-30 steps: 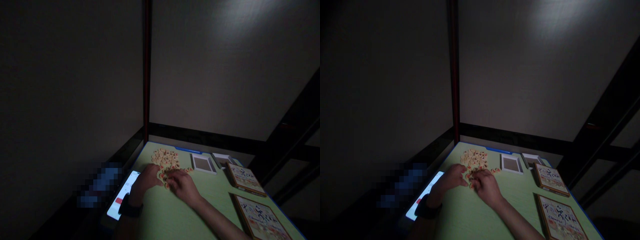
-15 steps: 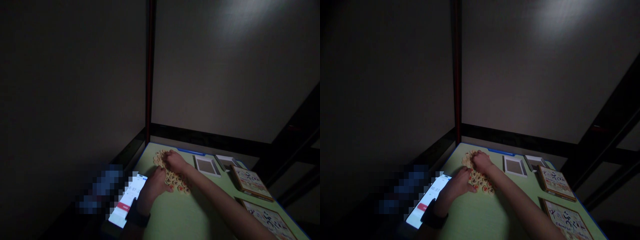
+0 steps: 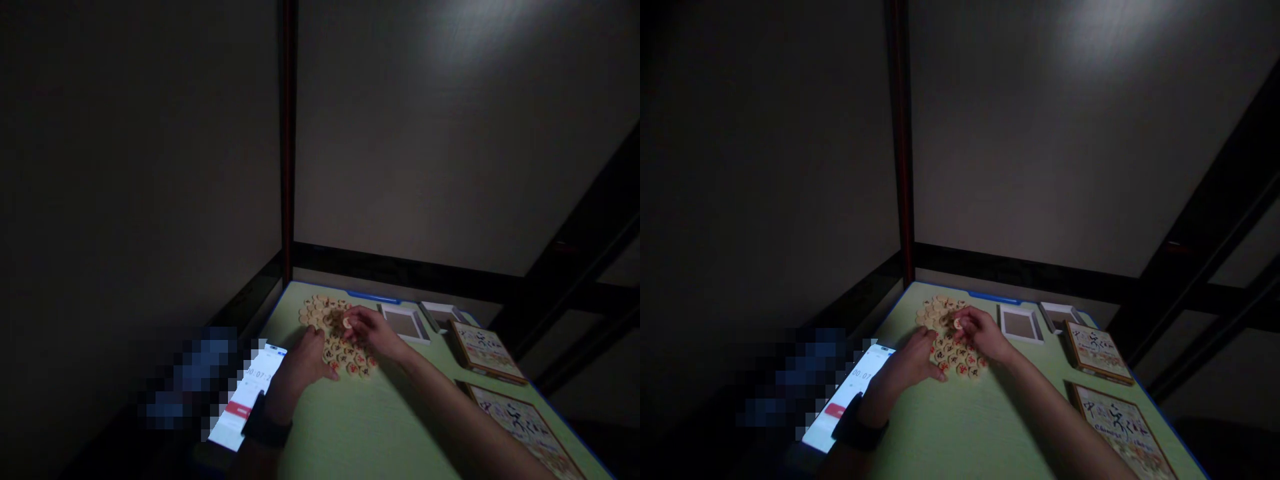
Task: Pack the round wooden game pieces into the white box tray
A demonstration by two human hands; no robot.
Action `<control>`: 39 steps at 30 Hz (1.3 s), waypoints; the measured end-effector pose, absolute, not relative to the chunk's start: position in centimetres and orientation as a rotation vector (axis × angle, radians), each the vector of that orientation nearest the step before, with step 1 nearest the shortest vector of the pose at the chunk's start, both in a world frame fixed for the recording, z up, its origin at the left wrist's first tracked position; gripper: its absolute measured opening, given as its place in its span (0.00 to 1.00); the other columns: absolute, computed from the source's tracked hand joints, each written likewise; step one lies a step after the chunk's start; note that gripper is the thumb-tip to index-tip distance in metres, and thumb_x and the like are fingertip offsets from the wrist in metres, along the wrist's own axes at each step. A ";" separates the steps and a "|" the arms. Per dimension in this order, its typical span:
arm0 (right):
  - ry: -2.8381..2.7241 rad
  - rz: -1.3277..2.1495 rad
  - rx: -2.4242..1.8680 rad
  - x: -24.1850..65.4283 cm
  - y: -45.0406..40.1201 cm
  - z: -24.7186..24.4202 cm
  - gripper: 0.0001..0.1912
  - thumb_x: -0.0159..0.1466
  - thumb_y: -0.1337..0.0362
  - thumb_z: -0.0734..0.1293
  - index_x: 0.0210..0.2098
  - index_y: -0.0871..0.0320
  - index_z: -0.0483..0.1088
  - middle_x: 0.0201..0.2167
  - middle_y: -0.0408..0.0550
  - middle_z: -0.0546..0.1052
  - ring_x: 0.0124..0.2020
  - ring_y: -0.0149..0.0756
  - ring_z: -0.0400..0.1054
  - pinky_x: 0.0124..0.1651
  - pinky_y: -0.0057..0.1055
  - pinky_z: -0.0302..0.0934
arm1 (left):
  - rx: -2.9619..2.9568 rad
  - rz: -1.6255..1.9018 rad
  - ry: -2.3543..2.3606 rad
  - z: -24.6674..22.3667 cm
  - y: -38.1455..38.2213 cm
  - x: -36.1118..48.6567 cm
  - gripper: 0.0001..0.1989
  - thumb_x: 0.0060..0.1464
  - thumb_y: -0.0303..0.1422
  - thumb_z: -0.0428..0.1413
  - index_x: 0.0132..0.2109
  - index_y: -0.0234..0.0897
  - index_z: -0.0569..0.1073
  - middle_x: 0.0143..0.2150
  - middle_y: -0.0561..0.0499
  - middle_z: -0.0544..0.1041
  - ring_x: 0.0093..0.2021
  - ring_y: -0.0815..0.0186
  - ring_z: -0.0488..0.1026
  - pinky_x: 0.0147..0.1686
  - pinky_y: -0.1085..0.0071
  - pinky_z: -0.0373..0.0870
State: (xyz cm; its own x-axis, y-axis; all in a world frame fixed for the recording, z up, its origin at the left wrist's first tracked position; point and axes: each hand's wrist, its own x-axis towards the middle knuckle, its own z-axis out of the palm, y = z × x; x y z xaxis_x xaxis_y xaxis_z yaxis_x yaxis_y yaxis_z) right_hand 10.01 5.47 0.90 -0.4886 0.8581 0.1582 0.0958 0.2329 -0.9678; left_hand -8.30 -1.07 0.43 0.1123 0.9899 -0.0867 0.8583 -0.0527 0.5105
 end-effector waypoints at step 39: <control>-2.251 0.405 -1.193 9.5 -0.4 -2.4 0.12 0.58 0.72 0.66 0.39 0.56 0.77 0.33 0.46 0.80 0.38 0.39 0.69 0.45 0.32 0.59 | 2.078 0.562 1.714 -1.4 0.3 -9.9 0.15 0.44 0.29 0.62 0.40 0.38 0.67 0.46 0.48 0.72 0.47 0.60 0.70 0.44 0.68 0.65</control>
